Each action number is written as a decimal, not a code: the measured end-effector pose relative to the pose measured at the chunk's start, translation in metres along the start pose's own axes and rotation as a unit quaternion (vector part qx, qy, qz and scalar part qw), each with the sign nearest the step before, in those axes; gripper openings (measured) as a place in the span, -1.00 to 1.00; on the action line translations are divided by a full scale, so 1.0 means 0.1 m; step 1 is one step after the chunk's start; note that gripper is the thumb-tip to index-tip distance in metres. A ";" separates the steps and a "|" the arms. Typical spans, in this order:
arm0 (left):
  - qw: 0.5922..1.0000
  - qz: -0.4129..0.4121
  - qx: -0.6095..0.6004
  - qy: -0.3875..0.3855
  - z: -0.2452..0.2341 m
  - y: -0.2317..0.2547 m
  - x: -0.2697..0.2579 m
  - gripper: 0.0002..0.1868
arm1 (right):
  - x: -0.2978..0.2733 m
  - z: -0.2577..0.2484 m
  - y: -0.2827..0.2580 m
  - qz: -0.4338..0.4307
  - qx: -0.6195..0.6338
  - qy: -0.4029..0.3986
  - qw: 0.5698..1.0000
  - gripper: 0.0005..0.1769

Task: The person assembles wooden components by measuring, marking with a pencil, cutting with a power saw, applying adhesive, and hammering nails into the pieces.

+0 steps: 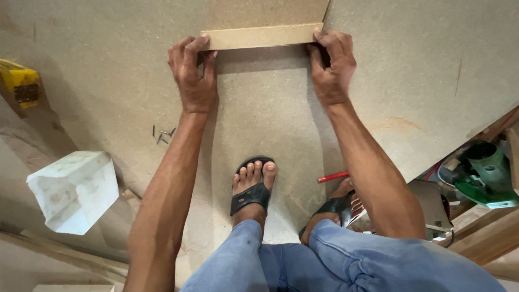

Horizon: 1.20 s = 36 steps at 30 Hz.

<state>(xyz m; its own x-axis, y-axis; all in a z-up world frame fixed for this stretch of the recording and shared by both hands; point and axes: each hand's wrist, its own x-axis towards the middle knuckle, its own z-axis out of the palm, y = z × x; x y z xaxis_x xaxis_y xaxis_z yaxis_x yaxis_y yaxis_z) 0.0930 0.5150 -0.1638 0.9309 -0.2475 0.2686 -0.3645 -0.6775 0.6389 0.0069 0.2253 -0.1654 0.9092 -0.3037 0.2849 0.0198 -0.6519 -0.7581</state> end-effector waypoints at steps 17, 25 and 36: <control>1.000 0.010 -0.019 -0.006 0.00 0.00 0.00 -0.58 | -0.01 -0.03 0.00 -0.025 -0.062 -0.017 0.998 -0.64; 1.000 0.009 0.010 -0.002 -0.05 0.05 0.01 -0.57 | -0.02 0.01 -0.06 -0.026 -0.037 0.013 0.999 -0.66; 0.998 0.015 0.057 -0.006 -0.10 0.15 0.05 -0.55 | 0.04 -0.02 -0.10 0.043 0.018 0.006 0.999 -0.73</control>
<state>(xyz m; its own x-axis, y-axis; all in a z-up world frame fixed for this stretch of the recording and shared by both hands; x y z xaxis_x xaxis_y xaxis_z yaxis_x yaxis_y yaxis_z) 0.0917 0.5109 -0.1454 0.9197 -0.2770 0.2783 -0.3886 -0.7440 0.5436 0.0095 0.2297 -0.1556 0.9027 -0.3672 0.2245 -0.0440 -0.5975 -0.8006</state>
